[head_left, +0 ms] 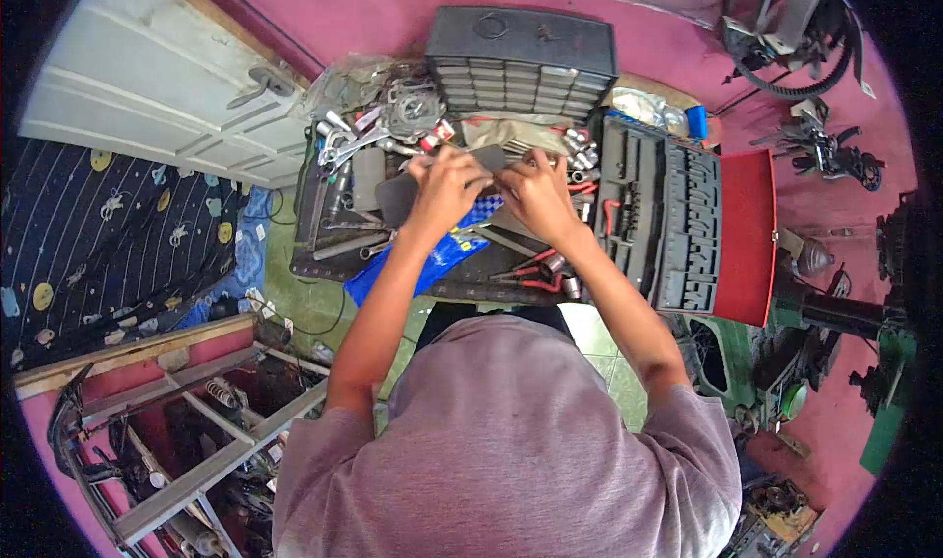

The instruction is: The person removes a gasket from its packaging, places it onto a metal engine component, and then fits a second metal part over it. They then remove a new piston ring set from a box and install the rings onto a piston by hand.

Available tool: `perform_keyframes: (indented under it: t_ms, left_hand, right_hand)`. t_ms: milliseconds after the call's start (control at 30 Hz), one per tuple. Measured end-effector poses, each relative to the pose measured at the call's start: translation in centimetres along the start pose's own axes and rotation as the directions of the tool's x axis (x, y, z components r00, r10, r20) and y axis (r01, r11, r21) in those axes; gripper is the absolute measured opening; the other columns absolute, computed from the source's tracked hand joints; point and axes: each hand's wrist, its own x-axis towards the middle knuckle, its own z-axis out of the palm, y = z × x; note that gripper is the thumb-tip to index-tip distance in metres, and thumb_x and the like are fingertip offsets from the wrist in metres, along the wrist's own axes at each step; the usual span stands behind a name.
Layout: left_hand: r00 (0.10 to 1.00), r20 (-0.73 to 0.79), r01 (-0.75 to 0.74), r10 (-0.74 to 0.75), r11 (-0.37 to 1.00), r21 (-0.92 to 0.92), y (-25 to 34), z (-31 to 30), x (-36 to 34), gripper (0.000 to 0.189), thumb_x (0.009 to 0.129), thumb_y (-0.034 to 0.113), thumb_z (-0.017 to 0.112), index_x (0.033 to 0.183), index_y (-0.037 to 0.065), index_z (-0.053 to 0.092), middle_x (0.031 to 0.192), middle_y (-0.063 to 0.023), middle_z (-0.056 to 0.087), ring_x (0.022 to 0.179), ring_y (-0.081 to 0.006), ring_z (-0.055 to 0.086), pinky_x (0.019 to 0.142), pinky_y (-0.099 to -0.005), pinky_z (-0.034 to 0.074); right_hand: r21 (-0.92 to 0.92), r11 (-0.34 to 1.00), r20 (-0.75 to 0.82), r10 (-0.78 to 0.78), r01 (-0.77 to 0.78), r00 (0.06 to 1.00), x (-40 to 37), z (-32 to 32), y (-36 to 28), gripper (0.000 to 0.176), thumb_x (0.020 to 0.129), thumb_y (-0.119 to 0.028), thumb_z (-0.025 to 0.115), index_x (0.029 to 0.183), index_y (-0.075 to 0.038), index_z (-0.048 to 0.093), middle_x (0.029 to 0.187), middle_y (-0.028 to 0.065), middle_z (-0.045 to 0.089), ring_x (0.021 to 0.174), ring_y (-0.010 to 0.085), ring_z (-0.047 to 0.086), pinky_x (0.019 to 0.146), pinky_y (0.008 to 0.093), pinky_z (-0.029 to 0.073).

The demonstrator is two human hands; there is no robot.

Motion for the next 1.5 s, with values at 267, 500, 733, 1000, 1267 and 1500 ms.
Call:
perform_keyframes:
  t_ms: [267, 500, 733, 1000, 1267, 1500]
  left_hand:
    - [0.928, -0.017, 0.373, -0.373, 0.923, 0.1, -3.6, -0.2, -12.7, 0.011, 0.082, 0.023, 0.078, 0.092, 0.018, 0.08, 0.098, 0.0045, 0.071, 0.113, -0.0209, 0.058, 0.094, -0.0495, 0.029]
    - [0.898, 0.016, 0.433, -0.441, 0.888, 0.157, -5.9, -2.6, -12.2, 0.057, 0.071, 0.029, 0.088, 0.124, 0.018, 0.07, 0.139, -0.0048, 0.054, 0.133, -0.0322, 0.043, 0.104, -0.0553, 0.029]
    - [0.918, 0.16, 0.339, -0.362, 0.928, 0.154, -9.4, -3.5, -9.6, 0.074, 0.067, 0.037, 0.091, 0.132, 0.017, 0.063, 0.151, -0.0069, 0.049, 0.144, -0.03, 0.036, 0.104, -0.0579, 0.026]
    - [0.934, 0.181, 0.292, -0.308, 0.95, 0.11, -11.0, -2.9, -8.9, 0.07, 0.06, 0.038, 0.093, 0.122, 0.015, 0.071, 0.14, -0.011, 0.057, 0.148, -0.0269, 0.037, 0.103, -0.0592, 0.028]
    - [0.947, 0.245, 0.195, -0.21, 0.977, 0.084, -10.1, -2.8, -8.9, 0.066, 0.057, 0.041, 0.093, 0.117, 0.022, 0.073, 0.14, -0.0073, 0.058, 0.147, -0.0276, 0.038, 0.104, -0.0586, 0.027]
    - [0.943, 0.326, 0.097, -0.066, 0.992, -0.081, -6.0, -2.1, -10.7, 0.065, 0.058, 0.036, 0.093, 0.119, 0.025, 0.07, 0.143, -0.0042, 0.054, 0.147, -0.0256, 0.038, 0.103, -0.062, 0.026]
  right_hand:
    - [0.002, 0.998, 0.203, 0.066, -0.068, 0.977, -3.9, 6.1, -6.0, 0.035, 0.085, -0.024, 0.075, 0.119, -0.017, 0.074, 0.111, 0.0016, 0.07, 0.119, 0.0282, 0.053, 0.099, 0.0623, 0.037]
    - [-0.135, 0.987, 0.266, 0.121, -0.087, 0.956, -0.6, 6.0, -7.3, 0.07, 0.082, -0.022, 0.077, 0.148, -0.023, 0.054, 0.125, 0.0092, 0.063, 0.12, 0.0325, 0.052, 0.101, 0.0576, 0.038]
    - [-0.3, 0.954, 0.322, 0.089, 0.012, 0.942, 4.0, 5.1, -5.4, 0.113, 0.067, -0.023, 0.09, 0.163, -0.024, 0.03, 0.152, 0.0089, 0.046, 0.133, 0.0329, 0.046, 0.106, 0.0622, 0.038]
    - [-0.354, 0.933, 0.441, 0.1, 0.071, 0.892, 5.9, 6.2, -3.1, 0.106, 0.065, -0.022, 0.089, 0.157, -0.018, 0.037, 0.153, 0.0025, 0.049, 0.138, 0.0323, 0.042, 0.108, 0.0684, 0.035]
    - [-0.282, 0.959, 0.452, 0.104, 0.031, 0.886, 2.7, 3.8, -2.7, 0.091, 0.058, -0.024, 0.092, 0.14, -0.019, 0.053, 0.142, 0.0074, 0.055, 0.134, 0.0345, 0.045, 0.104, 0.0677, 0.038]
    - [-0.21, 0.958, 0.449, 0.273, -0.196, 0.851, -3.4, -0.2, -4.7, 0.094, 0.048, -0.016, 0.092, 0.135, -0.026, 0.058, 0.132, 0.006, 0.054, 0.123, 0.0364, 0.047, 0.097, 0.0602, 0.035]
